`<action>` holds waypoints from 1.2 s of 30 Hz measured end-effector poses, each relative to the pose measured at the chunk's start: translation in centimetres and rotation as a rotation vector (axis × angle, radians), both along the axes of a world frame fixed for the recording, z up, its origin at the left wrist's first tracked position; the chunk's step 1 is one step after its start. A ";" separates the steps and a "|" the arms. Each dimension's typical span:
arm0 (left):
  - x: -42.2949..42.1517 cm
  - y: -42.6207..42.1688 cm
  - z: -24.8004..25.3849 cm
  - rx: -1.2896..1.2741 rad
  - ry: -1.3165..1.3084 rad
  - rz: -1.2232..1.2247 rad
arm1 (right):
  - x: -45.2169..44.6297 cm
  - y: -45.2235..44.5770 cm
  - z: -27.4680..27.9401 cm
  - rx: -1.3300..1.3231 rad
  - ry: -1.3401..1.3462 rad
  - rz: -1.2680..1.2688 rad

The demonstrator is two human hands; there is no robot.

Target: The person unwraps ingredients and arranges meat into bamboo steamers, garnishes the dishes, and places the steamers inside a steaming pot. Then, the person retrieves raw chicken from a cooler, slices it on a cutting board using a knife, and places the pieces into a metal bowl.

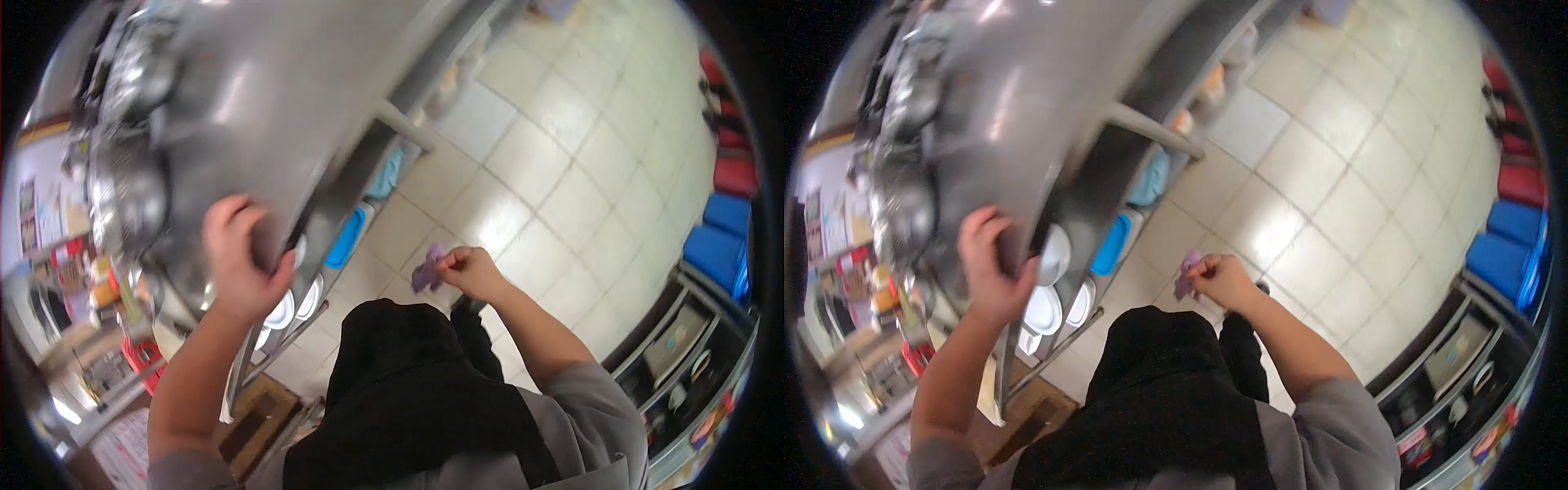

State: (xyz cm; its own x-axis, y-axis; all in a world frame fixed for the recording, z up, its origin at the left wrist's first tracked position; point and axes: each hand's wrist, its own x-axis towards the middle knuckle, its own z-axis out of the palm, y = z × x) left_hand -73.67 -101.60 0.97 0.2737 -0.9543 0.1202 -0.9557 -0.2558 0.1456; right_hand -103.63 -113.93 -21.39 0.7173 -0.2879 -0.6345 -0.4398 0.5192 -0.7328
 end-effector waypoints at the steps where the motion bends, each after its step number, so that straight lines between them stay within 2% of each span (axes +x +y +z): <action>1: 0.0 0.2 0.2 0.009 0.002 -0.005 | 0.7 -1.1 4.6 -0.080 -0.095 0.030; 3: -0.2 0.3 0.6 -0.072 0.022 -0.013 | 2.6 -3.3 14.5 0.033 -0.301 0.016; 7: 0.1 1.1 1.0 -0.127 0.075 -0.009 | 7.5 -4.8 29.1 -0.570 -0.727 0.079; 8: 0.0 1.2 1.0 -0.150 0.086 -0.014 | 8.8 -5.1 32.5 -0.631 -0.788 0.067; 10: 0.3 1.7 0.2 -0.218 0.117 -0.020 | 11.3 -5.6 38.1 -0.764 -0.820 -0.008; 12: 0.5 2.3 -0.4 -0.271 0.143 -0.016 | 15.1 -6.5 42.3 -0.987 -0.740 -0.153; 15: 0.3 2.7 -0.8 -0.224 0.149 0.005 | 20.6 -8.1 46.0 -1.091 -0.729 -0.187; 18: 1.1 3.1 -1.0 -0.158 0.198 -0.043 | 21.8 -6.2 45.9 -1.812 -0.349 0.034; 20: 1.8 7.0 2.1 -0.358 0.341 -0.101 | 20.9 -4.0 43.2 -1.848 -0.274 0.111; 21: 2.7 9.7 4.4 -0.451 0.406 -0.134 | 20.4 -2.7 40.1 -1.701 -0.216 0.186; 23: 5.9 16.8 8.9 -0.560 0.307 -0.002 | 20.4 2.9 35.9 -1.379 -0.184 0.346; 24: 8.4 19.6 9.0 -0.619 0.248 0.132 | 21.4 6.1 33.3 -1.227 -0.222 0.421; 25: 11.2 22.0 9.1 -0.673 0.190 0.262 | 22.9 9.7 31.8 -1.185 -0.296 0.503; 27: 16.1 25.6 9.5 -0.558 0.112 0.524 | 26.5 16.6 31.1 -1.180 -0.370 0.722; 29: 19.2 27.8 10.5 -0.258 0.029 0.577 | 29.6 21.9 31.2 -1.217 -0.426 0.837; 32: 20.0 28.3 12.2 -0.083 0.091 0.959 | 32.7 25.2 29.8 -1.343 -0.328 0.979; 33: 21.0 28.5 12.0 0.004 0.285 1.010 | 33.1 24.9 29.4 -1.323 -0.344 0.996; 36: 21.6 28.8 9.3 -0.051 0.368 1.008 | 32.5 23.2 29.0 -1.254 -0.358 1.074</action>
State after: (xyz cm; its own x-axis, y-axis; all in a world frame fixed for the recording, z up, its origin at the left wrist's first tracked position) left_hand -52.08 -72.85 10.24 0.9596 -0.2642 -0.0971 -0.2025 -0.8876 0.4138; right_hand -71.11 -90.76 7.64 0.9565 0.2267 -0.1837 0.0856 -0.8198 -0.5662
